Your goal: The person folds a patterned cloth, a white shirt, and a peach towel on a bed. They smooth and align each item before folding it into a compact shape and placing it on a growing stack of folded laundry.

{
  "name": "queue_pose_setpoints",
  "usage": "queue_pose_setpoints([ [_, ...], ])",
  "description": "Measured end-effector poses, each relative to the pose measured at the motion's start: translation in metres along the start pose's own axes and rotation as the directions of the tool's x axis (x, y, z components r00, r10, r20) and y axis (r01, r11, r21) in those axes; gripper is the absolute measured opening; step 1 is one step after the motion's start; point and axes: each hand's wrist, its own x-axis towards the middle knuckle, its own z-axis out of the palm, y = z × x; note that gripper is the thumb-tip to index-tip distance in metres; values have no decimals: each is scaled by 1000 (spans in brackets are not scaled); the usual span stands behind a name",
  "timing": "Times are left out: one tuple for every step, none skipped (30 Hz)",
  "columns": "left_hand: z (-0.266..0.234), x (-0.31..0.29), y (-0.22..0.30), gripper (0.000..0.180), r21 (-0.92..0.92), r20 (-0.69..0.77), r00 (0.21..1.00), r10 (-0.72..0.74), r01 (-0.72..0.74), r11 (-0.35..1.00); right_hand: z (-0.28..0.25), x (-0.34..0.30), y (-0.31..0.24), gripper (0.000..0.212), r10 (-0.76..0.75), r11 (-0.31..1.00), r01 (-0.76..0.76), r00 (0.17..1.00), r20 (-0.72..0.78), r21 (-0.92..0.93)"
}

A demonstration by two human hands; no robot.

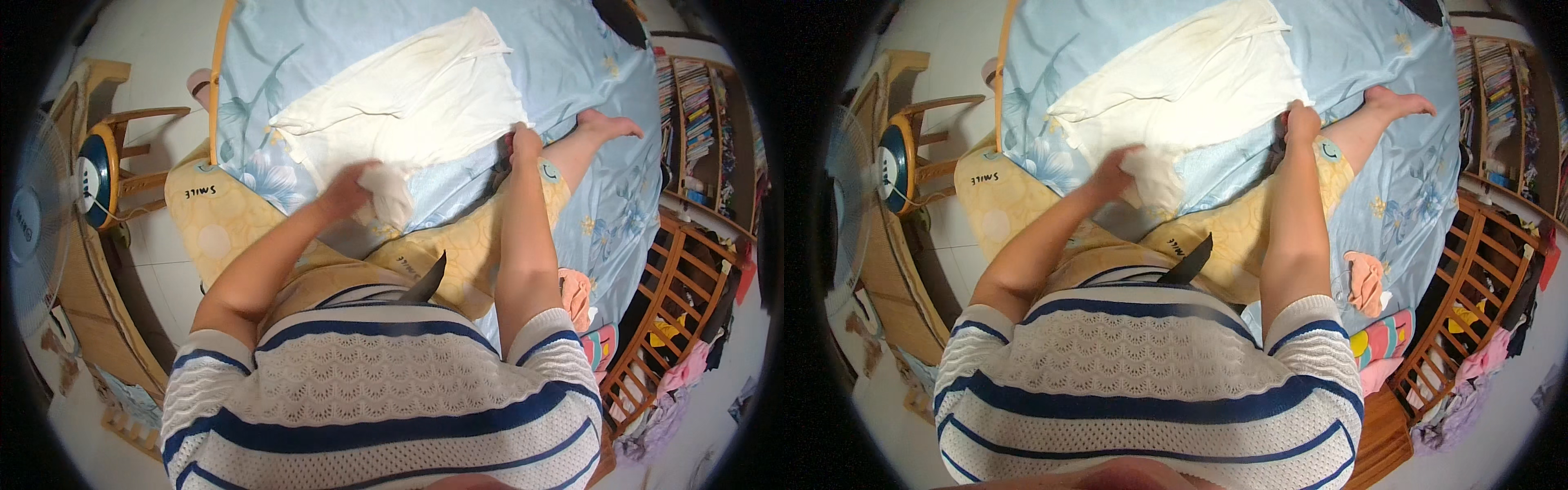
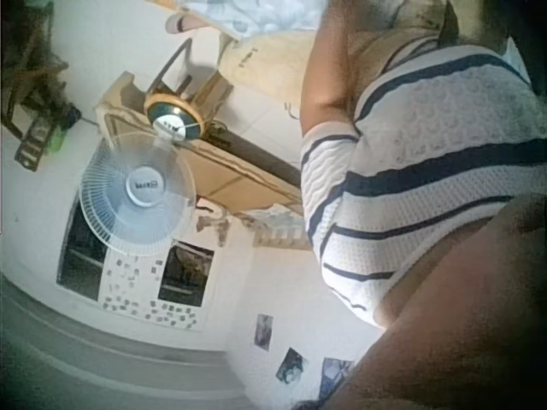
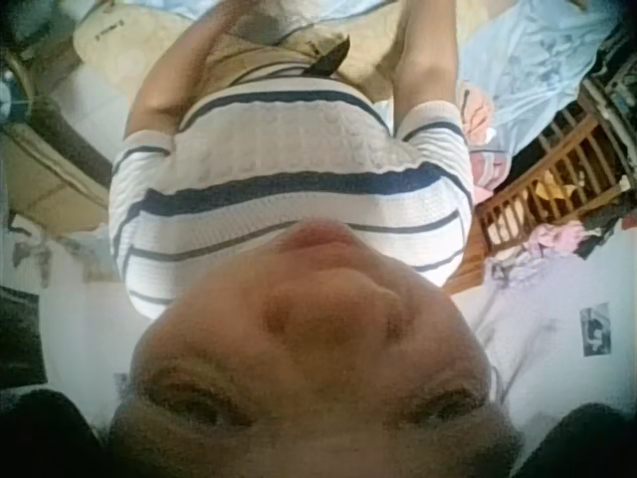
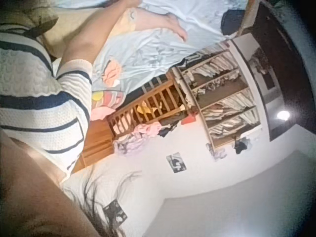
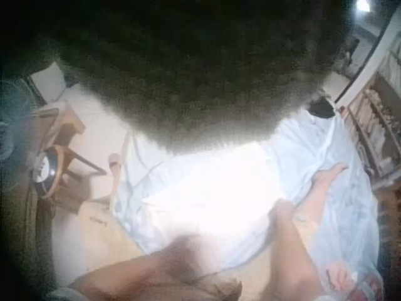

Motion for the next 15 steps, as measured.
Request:
queue_pose_setpoints([
  [-19,18,-5,32,-75,106,990,-89,97,992,-4,-9,-12,30,9,996,-5,999,-47,89],
  [-31,34,4,30,177,78,993,93,-105,979,-12,11,-4,27,-38,992,45,997,-62,117],
  [-39,46,8,28,-217,-95,931,-353,327,920,-5,6,-23,25,-47,980,56,998,-50,189],
  [-54,55,26,30,-66,-145,927,-347,341,938,-4,-3,-49,23,-54,963,66,997,-49,260],
  [-68,72,-18,30,-282,-272,877,-395,320,905,3,-2,-68,20,-93,951,84,995,17,298],
  [-64,84,41,32,-393,-230,838,-495,385,835,3,1,-75,19,-123,955,117,992,3,271],
  [-76,93,42,34,-423,-174,850,-497,391,818,14,-7,-93,20,-159,914,128,986,52,385],
  [-82,101,43,36,-419,-156,856,-493,394,818,24,-14,-102,23,-195,907,157,979,59,391],
  [-87,106,43,37,-415,-137,862,-488,397,818,34,-20,-108,27,-230,898,186,971,66,398],
  [-92,113,35,38,-387,-137,853,-504,422,820,43,-22,-107,31,-322,896,278,943,77,345],
  [-94,117,24,38,-358,-135,843,-521,449,819,54,-23,-98,36,-409,883,368,908,92,291],
  [-96,119,13,39,-330,-133,833,-538,474,816,65,-28,-86,39,-472,874,430,862,185,229],
  [-93,118,12,40,-348,-126,856,-501,435,831,75,-37,-74,41,-518,856,489,808,282,169],
  [-91,110,13,40,-370,-134,872,-470,396,840,83,-69,-79,45,-488,872,449,763,423,196],
  [-88,103,15,41,-391,-136,889,-438,358,848,85,-108,-86,48,-449,891,402,704,551,213],
])
